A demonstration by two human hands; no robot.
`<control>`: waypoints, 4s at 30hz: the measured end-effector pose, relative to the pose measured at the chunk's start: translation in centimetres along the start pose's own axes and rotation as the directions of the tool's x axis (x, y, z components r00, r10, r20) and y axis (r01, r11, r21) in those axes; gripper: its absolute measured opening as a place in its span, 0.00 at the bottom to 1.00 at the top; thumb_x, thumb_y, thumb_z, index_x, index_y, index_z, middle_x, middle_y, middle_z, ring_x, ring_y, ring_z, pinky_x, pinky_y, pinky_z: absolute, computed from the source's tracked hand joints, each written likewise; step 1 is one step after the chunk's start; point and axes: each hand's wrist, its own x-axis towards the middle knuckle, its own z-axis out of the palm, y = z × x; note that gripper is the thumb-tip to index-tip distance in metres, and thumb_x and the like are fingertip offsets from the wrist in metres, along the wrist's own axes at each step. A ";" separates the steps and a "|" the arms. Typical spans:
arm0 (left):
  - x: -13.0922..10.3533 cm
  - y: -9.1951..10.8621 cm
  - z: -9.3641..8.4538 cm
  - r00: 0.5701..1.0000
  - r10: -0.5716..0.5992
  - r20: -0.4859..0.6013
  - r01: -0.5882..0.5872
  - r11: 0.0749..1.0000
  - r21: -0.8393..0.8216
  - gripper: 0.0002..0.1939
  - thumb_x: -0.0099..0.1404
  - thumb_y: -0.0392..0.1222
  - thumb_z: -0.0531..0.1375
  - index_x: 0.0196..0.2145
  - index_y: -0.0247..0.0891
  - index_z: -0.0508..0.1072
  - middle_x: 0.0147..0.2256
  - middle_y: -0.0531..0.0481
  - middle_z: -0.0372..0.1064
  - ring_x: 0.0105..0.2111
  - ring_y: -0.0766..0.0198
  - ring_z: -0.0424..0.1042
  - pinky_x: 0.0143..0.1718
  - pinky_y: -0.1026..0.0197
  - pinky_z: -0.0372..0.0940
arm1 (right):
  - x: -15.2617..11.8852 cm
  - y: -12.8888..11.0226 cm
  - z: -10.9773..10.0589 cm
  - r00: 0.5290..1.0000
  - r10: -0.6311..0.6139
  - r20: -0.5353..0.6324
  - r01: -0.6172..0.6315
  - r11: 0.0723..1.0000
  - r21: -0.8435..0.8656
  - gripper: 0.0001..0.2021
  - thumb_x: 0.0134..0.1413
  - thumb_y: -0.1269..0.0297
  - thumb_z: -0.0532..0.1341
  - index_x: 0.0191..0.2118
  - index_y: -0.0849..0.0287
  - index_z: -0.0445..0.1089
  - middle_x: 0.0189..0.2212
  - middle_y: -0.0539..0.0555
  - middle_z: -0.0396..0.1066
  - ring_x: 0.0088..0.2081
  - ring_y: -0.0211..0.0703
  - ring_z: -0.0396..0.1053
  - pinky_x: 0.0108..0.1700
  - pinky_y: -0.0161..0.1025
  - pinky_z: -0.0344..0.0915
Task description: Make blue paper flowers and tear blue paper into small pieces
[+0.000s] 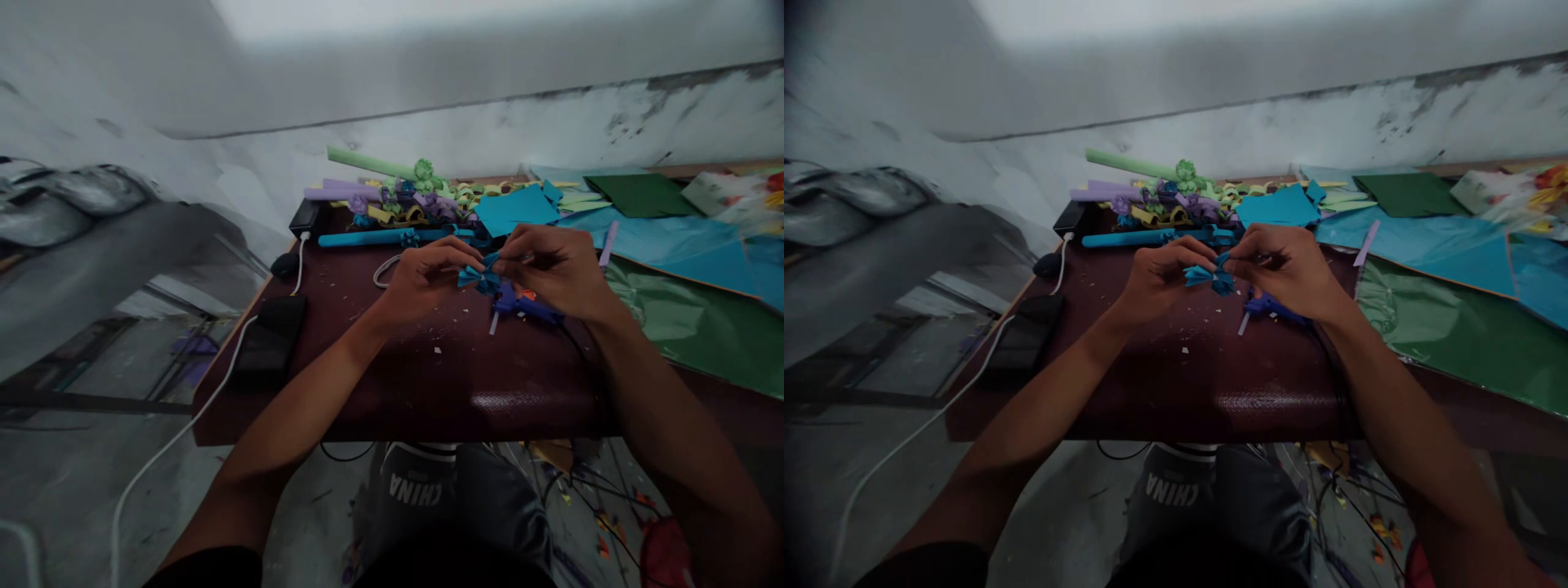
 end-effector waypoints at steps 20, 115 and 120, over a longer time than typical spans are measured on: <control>0.1 0.2 0.2 0.989 -0.144 0.024 0.145 0.983 -0.111 0.18 0.67 0.54 0.82 0.48 0.43 0.89 0.48 0.45 0.85 0.50 0.58 0.86 0.50 0.58 0.82 | -0.2 0.5 0.0 1.000 -0.015 0.013 0.016 0.997 -0.072 0.08 0.68 0.56 0.78 0.39 0.51 0.84 0.32 0.48 0.77 0.24 0.35 0.67 0.25 0.40 0.63; 0.2 0.7 -0.9 0.956 -0.285 0.071 0.292 0.948 -0.127 0.21 0.66 0.55 0.82 0.48 0.40 0.88 0.48 0.44 0.87 0.47 0.57 0.88 0.50 0.57 0.84 | -0.5 0.2 0.5 0.985 -0.167 -0.036 0.154 0.958 -0.240 0.11 0.70 0.46 0.75 0.47 0.46 0.87 0.44 0.54 0.84 0.36 0.46 0.78 0.33 0.45 0.76; 0.0 0.9 -0.3 0.949 -0.308 0.062 0.314 0.942 -0.119 0.21 0.65 0.55 0.83 0.46 0.40 0.87 0.45 0.45 0.86 0.45 0.57 0.88 0.49 0.57 0.84 | -0.6 -0.7 1.5 0.995 0.071 -0.067 -0.068 0.997 0.048 0.12 0.63 0.51 0.81 0.44 0.50 0.87 0.38 0.52 0.82 0.32 0.41 0.76 0.27 0.40 0.73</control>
